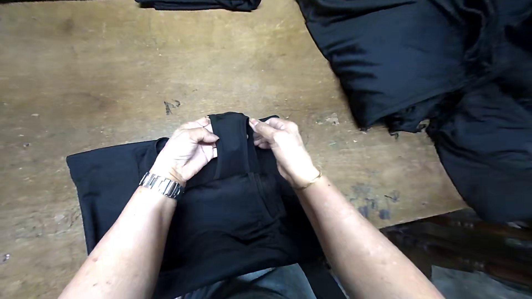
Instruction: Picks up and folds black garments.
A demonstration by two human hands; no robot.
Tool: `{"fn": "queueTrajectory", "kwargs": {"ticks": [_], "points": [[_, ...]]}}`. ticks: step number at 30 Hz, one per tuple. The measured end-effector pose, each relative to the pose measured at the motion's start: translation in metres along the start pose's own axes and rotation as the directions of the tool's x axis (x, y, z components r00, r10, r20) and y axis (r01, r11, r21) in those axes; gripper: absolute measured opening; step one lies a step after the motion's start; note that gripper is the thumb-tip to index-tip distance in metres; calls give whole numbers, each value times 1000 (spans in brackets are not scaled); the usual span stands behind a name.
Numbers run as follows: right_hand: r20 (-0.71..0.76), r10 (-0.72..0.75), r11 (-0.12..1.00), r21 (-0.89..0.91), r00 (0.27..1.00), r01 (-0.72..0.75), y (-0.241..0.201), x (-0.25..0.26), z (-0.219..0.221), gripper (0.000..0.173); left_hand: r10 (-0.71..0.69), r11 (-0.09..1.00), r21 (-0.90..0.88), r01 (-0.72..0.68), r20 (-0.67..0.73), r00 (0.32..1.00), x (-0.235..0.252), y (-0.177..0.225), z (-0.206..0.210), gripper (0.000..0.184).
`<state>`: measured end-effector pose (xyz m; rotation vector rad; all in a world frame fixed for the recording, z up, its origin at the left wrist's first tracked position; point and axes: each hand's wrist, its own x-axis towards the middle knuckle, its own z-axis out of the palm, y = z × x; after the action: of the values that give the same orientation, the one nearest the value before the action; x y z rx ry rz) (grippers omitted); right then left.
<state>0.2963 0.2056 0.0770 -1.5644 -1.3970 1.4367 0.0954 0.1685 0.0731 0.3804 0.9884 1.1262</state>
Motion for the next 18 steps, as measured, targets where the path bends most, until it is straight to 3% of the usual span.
{"fn": "queueTrajectory", "kwargs": {"ticks": [3, 7, 9, 11, 12, 14, 16, 18], "points": [[136, 42, 999, -38, 990, -37, -9, -2, 4, 46, 21, 993, -114, -19, 15, 1000, 0, -10, -4, 34], [85, -55, 937, -340, 995, 81, -12, -6, 14, 50, 16, 994, -107, -21, -42, 999, -3, -12, -4, 25], [133, -18, 975, -215, 991, 47, -11, -3, 21, 47, 12, 998, 67, -10, -24, 1000, -7, -8, -1, 34], [162, 42, 996, 76, 986, -55, -7, 3, 28, 28, 0, 942, 335, 11, -32, 999, -10, 3, 2, 44], [128, 76, 977, 187, 989, -99, -6, 6, 30, 14, 22, 883, 470, 9, -59, 998, -10, 11, 0, 44], [0, 109, 965, 240, 994, -105, -6, 14, 31, 3, 162, 678, 734, -43, -92, 983, -12, 34, -20, 43], [-76, 96, 974, 212, 993, -78, -6, 23, 30, 5, 283, 360, 930, -82, -25, 959, -14, 61, -58, 44], [-82, 109, 975, 204, 991, -90, -4, 28, 27, 5, 234, 176, 984, -18, -24, 972, -25, 82, -84, 41]]}}
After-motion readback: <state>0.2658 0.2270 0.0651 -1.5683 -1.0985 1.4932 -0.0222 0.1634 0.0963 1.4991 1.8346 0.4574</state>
